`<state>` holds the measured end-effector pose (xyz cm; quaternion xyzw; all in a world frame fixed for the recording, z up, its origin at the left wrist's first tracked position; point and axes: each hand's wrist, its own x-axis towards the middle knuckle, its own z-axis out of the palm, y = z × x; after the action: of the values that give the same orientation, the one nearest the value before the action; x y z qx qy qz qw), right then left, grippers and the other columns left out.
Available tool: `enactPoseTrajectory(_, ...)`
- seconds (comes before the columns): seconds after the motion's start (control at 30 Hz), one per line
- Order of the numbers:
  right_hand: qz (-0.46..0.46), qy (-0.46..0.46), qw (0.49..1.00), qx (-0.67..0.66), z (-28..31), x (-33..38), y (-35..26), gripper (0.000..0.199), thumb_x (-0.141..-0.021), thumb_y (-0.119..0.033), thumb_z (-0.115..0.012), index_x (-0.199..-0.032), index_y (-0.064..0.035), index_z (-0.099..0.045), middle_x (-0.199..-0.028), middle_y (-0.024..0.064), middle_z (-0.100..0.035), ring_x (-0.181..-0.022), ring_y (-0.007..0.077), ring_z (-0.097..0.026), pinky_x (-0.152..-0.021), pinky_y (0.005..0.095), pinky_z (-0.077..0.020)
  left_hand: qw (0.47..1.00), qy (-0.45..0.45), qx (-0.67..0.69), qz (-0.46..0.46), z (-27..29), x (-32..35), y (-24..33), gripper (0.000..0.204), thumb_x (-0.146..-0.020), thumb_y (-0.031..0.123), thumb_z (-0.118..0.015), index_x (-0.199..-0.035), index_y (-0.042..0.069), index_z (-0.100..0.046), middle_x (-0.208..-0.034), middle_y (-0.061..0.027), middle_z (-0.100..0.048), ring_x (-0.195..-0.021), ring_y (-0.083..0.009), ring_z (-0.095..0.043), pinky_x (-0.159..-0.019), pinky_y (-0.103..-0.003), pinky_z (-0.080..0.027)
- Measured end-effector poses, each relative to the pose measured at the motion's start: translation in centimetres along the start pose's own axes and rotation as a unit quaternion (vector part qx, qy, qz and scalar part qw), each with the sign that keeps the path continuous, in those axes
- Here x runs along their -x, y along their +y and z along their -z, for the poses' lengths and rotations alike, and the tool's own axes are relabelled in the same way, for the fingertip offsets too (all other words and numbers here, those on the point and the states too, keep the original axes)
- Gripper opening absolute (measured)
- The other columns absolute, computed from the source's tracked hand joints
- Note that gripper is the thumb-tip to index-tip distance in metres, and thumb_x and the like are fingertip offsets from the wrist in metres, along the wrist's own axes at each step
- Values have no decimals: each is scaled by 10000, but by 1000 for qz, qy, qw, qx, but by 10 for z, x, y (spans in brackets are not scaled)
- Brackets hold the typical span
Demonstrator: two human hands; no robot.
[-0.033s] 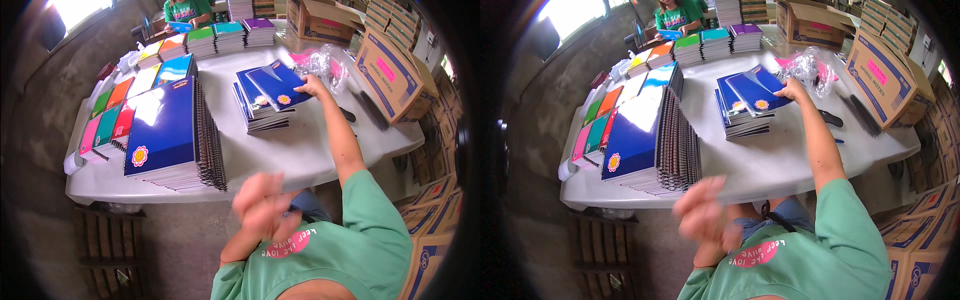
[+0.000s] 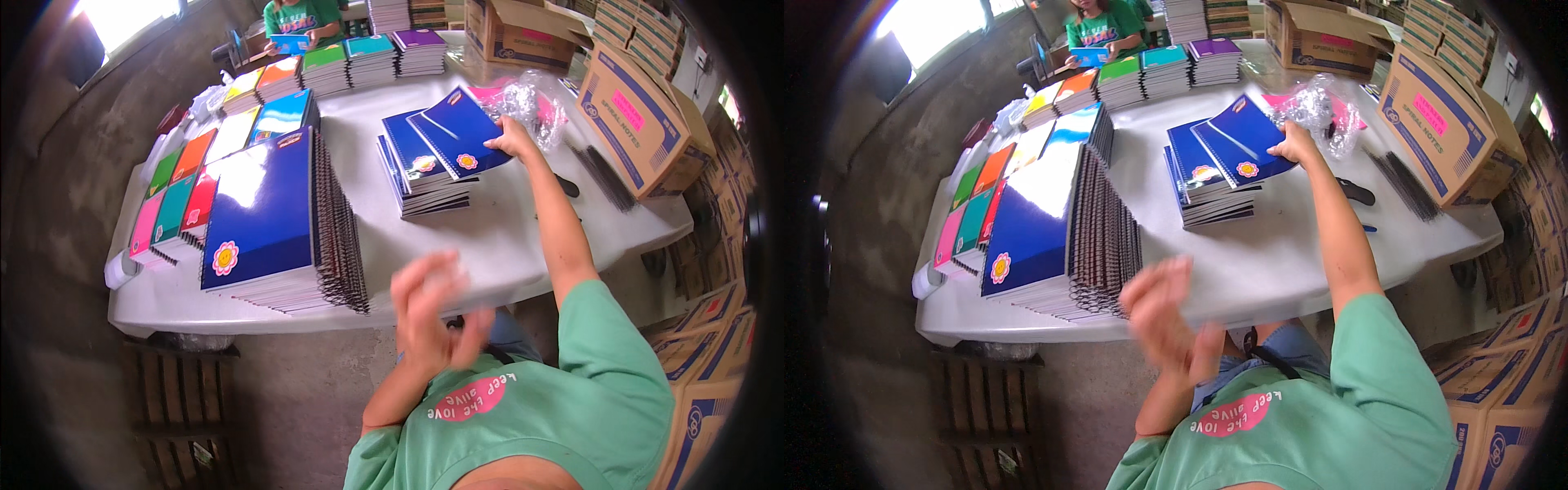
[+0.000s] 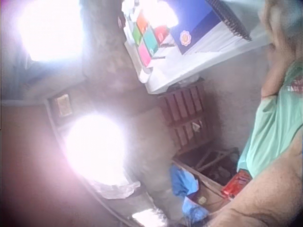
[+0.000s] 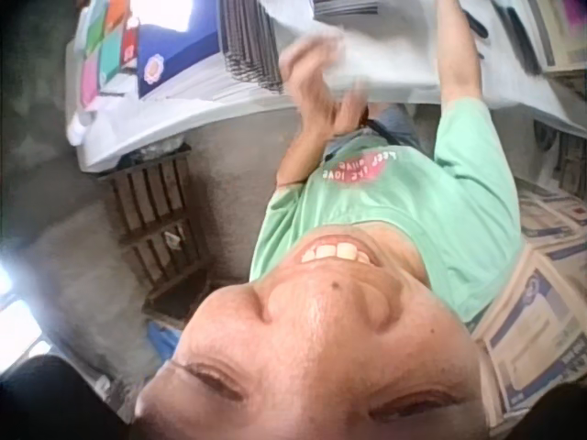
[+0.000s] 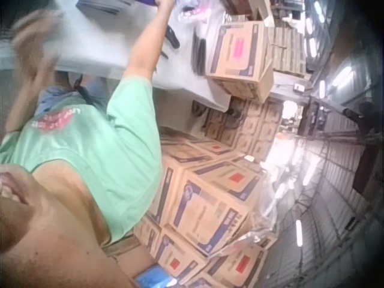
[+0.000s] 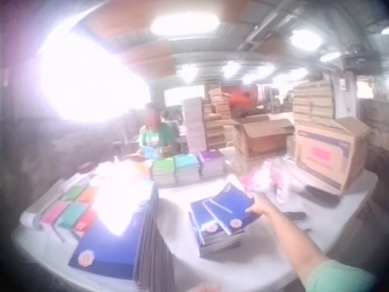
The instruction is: The person takes spiral notebook components from a table, aligns the paper and covers, and uses blue-handled pliers to trim and secure the metal spiral binding.
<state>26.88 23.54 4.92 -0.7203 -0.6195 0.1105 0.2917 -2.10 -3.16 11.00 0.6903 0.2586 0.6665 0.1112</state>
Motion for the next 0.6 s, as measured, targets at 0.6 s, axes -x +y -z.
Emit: enactPoseTrajectory(0.6,-50,162,983,68,82,64,201,354,-821,-240,-655,-1126,-76,-585,-1034,133,-620,-957,308,-604,-848,402,-476,869,-392,-287,91,-55,-53,-51,247,-726,-23,-600,-952,39,-522,-874,-101,-617,-838,-292,-603,-695,-397,-439)
